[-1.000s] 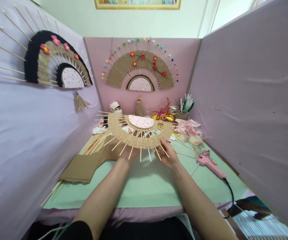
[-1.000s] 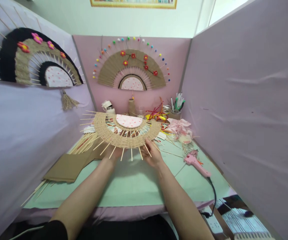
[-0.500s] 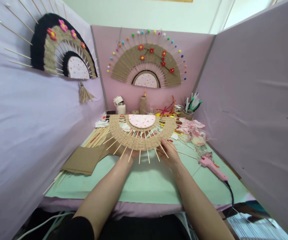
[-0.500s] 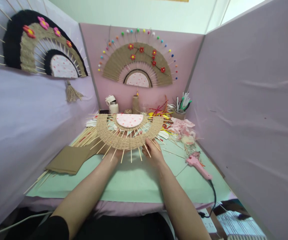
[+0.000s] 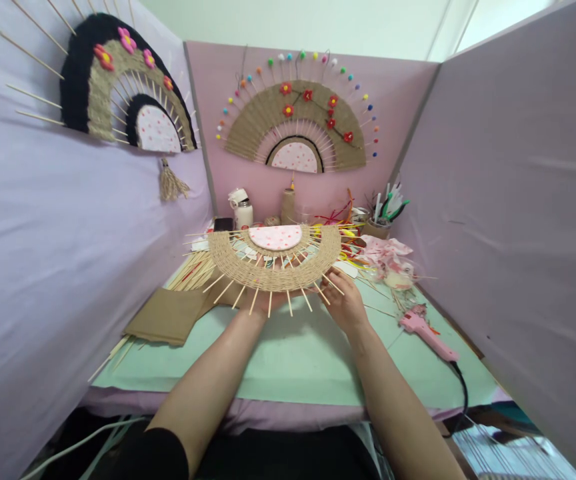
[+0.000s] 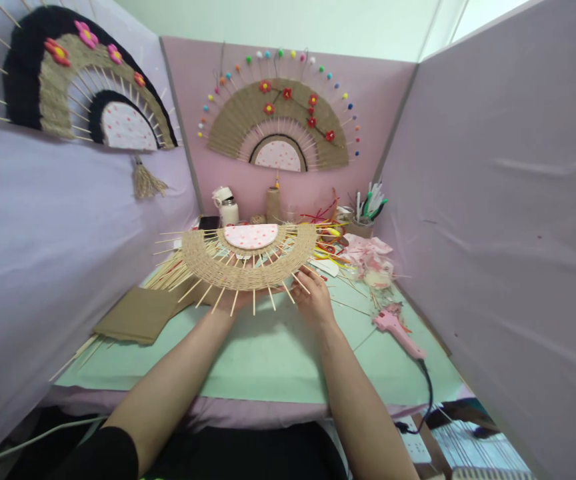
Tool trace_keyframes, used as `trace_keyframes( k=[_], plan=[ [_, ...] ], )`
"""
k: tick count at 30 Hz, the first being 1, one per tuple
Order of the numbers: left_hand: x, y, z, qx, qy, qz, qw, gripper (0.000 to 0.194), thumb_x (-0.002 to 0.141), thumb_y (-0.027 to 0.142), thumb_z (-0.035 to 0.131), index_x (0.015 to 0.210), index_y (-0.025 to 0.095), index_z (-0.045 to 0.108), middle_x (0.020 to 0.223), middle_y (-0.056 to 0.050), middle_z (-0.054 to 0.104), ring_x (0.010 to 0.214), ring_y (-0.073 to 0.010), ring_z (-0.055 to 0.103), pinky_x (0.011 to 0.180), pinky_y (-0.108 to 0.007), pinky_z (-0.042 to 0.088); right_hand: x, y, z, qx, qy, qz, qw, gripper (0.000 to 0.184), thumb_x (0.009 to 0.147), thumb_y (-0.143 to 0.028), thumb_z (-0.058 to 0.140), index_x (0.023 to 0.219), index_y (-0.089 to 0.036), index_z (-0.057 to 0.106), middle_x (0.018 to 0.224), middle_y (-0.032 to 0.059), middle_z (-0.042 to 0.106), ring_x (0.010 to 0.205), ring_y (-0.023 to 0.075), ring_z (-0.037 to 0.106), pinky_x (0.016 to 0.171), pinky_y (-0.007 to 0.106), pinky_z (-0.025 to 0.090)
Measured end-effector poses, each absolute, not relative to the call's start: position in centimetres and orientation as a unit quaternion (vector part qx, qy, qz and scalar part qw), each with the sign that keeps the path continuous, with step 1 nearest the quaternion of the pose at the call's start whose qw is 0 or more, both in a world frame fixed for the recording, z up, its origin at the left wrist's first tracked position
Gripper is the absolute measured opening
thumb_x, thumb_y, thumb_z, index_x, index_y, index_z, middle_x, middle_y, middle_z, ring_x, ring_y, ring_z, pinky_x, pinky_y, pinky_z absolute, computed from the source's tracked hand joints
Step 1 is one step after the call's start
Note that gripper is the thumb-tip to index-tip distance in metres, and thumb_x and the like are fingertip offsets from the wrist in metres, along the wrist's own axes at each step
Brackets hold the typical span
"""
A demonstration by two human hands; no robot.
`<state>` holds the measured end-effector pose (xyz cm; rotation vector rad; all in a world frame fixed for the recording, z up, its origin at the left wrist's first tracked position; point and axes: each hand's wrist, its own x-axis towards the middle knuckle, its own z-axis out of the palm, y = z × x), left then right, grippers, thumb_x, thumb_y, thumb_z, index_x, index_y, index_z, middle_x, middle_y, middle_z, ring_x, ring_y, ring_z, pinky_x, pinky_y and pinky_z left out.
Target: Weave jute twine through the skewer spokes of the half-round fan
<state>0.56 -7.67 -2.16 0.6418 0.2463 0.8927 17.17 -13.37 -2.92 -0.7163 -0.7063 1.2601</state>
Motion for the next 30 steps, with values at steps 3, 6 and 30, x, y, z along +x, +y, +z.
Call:
trace_keyframes(
  k=[3,6,30],
  plan=[
    [0.5,-7.8,-1.8,0.301,0.127,0.423,0.845,0.048,0.082,0.058,0.037,0.110,0.025,0.057,0.116,-0.011,0.059,0.117,-0.0319,0.047,0.092,-0.057,0.035,17.2,-13.3,-2.9,-0.325,-0.323,0.556,0.693,0.026,0.064,-0.026,0.069,0.089,-0.021,0.061,0.076,-0.0017,0.058,0.055,0.0075,0.046,0.052,0.021,0.042],
    [0.4,-8.0,-1.4,0.293,0.121,0.409,0.855,0.048,0.081,0.059,0.036,0.109,0.026,0.057,0.117,-0.011,0.059,0.119,-0.0328,0.045,0.093,-0.059,0.032,17.3,-13.3,-3.1,-0.310,-0.331,0.555,0.698,0.026,0.066,-0.026,0.068,0.091,-0.022,0.061,0.078,-0.0018,0.057,0.055,0.0070,0.044,0.050,0.020,0.040],
    [-0.8,-7.4,-1.4,0.294,0.024,0.487,0.822,0.051,0.077,0.062,0.041,0.108,0.025,0.055,0.118,-0.011,0.058,0.120,-0.0346,0.043,0.096,-0.062,0.026,19.6,-14.0,-2.7,-0.454,-0.600,0.272,0.600,0.005,0.068,-0.026,0.072,0.068,-0.022,0.069,0.065,0.0008,0.055,0.059,0.0128,0.042,0.057,0.026,0.033]
  ],
)
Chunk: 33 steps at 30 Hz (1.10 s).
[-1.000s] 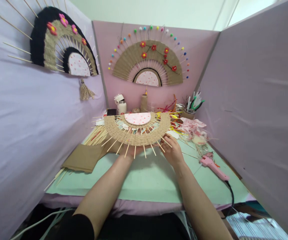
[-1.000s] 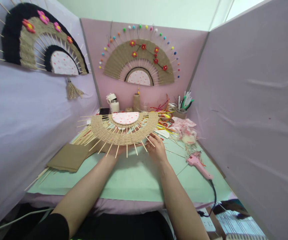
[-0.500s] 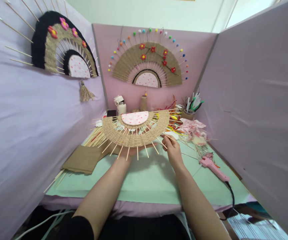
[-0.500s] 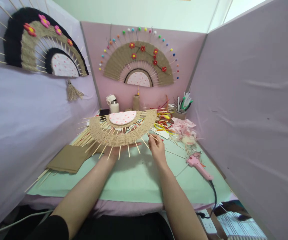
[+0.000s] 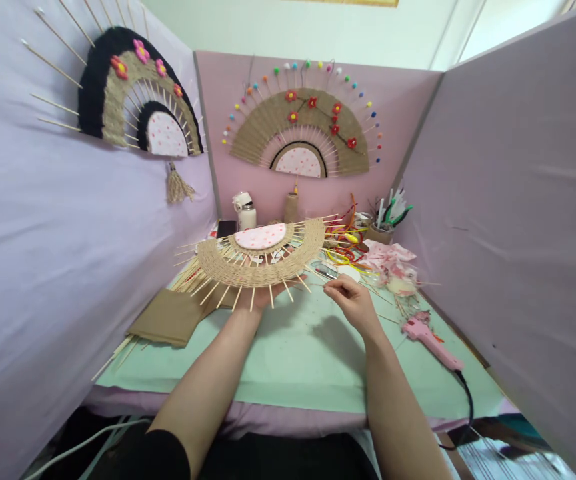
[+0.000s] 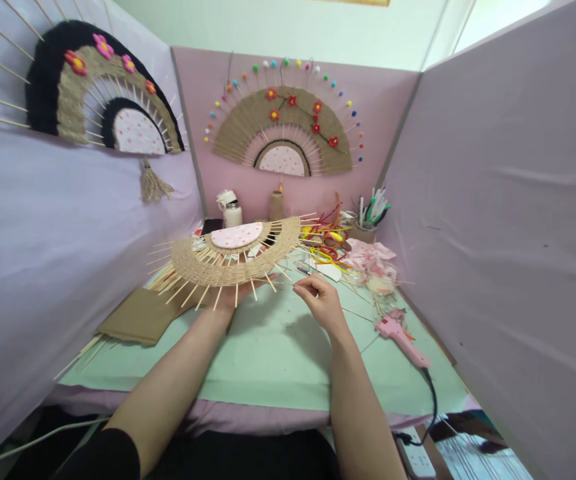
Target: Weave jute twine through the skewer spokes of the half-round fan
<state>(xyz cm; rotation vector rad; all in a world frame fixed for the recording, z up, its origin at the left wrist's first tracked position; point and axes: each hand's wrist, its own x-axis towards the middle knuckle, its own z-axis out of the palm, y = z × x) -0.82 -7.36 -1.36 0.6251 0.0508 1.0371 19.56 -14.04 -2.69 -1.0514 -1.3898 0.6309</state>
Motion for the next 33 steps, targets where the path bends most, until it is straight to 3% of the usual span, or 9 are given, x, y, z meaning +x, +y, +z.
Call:
trace_keyframes(
  k=[10,33],
  plan=[
    [-0.9,-7.2,-1.3,0.297,0.064,0.498,0.812,0.056,0.076,0.068,0.035,0.106,0.026,0.056,0.118,-0.010,0.058,0.117,-0.0340,0.046,0.095,-0.061,0.029,19.3,-14.4,-2.9,-0.455,-0.569,0.255,0.635,0.008,0.072,-0.027,0.067,0.067,-0.021,0.066,0.061,-0.0002,0.054,0.057,0.0122,0.041,0.054,0.025,0.031],
    [-0.4,-7.1,-2.0,0.317,0.047,0.473,0.821,0.060,0.079,0.067,0.031,0.116,0.025,0.052,0.117,-0.011,0.058,0.116,-0.0332,0.048,0.098,-0.065,0.022,19.0,-13.4,-3.6,-0.530,-0.556,0.204,0.607,0.026,0.075,-0.041,0.060,0.070,-0.016,0.063,0.059,-0.0008,0.053,0.052,0.0099,0.039,0.049,0.023,0.031]
  ],
)
